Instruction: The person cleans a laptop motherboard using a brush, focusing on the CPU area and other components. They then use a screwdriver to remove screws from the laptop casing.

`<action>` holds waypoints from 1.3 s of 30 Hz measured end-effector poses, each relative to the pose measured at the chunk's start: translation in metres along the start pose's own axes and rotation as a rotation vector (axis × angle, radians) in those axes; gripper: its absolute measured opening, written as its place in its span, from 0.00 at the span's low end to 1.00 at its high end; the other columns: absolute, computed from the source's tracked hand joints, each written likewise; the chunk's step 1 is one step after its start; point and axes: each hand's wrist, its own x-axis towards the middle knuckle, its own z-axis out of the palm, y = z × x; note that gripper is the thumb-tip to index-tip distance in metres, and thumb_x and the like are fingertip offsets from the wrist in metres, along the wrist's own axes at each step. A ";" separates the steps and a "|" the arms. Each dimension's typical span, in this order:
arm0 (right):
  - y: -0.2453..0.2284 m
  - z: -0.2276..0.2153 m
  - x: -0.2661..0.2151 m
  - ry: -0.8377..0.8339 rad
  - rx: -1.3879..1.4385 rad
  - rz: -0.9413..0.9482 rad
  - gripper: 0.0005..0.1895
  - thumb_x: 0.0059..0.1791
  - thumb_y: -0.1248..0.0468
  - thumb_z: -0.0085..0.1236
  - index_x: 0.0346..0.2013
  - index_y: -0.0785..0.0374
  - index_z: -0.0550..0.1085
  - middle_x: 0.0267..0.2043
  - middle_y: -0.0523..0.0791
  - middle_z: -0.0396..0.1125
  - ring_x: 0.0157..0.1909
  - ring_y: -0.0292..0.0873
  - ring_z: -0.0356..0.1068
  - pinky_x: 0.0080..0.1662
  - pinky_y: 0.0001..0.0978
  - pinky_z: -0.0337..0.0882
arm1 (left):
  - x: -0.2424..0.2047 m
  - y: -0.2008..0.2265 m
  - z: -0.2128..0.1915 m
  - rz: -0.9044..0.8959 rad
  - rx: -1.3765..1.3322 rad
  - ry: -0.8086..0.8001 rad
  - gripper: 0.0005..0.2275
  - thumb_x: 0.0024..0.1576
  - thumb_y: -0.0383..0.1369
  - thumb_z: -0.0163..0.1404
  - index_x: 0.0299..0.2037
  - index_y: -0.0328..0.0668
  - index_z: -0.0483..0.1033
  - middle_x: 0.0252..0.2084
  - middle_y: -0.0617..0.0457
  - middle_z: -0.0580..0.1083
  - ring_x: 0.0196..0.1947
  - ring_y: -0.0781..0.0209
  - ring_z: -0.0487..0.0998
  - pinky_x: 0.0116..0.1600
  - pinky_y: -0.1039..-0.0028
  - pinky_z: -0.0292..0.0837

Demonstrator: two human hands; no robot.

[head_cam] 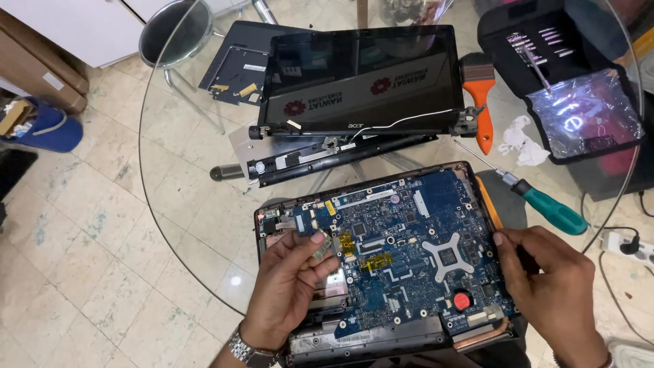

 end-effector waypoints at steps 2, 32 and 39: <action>0.003 0.001 -0.001 -0.005 -0.016 -0.001 0.05 0.54 0.68 0.59 0.39 0.68 0.79 0.31 0.46 0.71 0.26 0.42 0.65 0.32 0.35 0.63 | 0.003 -0.003 -0.008 0.028 0.016 -0.041 0.05 0.53 0.18 0.57 0.29 0.33 0.74 0.30 0.43 0.79 0.32 0.55 0.82 0.46 0.61 0.84; -0.005 -0.007 0.014 -0.011 0.196 -0.004 0.06 0.51 0.68 0.58 0.37 0.68 0.80 0.29 0.45 0.73 0.26 0.37 0.70 0.28 0.25 0.68 | -0.012 -0.016 0.062 -0.222 0.163 0.355 0.32 0.44 0.20 0.59 0.58 0.45 0.57 0.49 0.49 0.71 0.50 0.59 0.73 0.57 0.75 0.63; 0.000 -0.008 0.015 -0.041 0.241 -0.007 0.08 0.51 0.66 0.57 0.38 0.69 0.81 0.27 0.45 0.72 0.23 0.37 0.69 0.26 0.27 0.65 | -0.017 -0.001 0.069 -0.140 0.425 0.511 0.14 0.43 0.33 0.62 0.34 0.43 0.70 0.39 0.47 0.76 0.50 0.50 0.74 0.58 0.55 0.60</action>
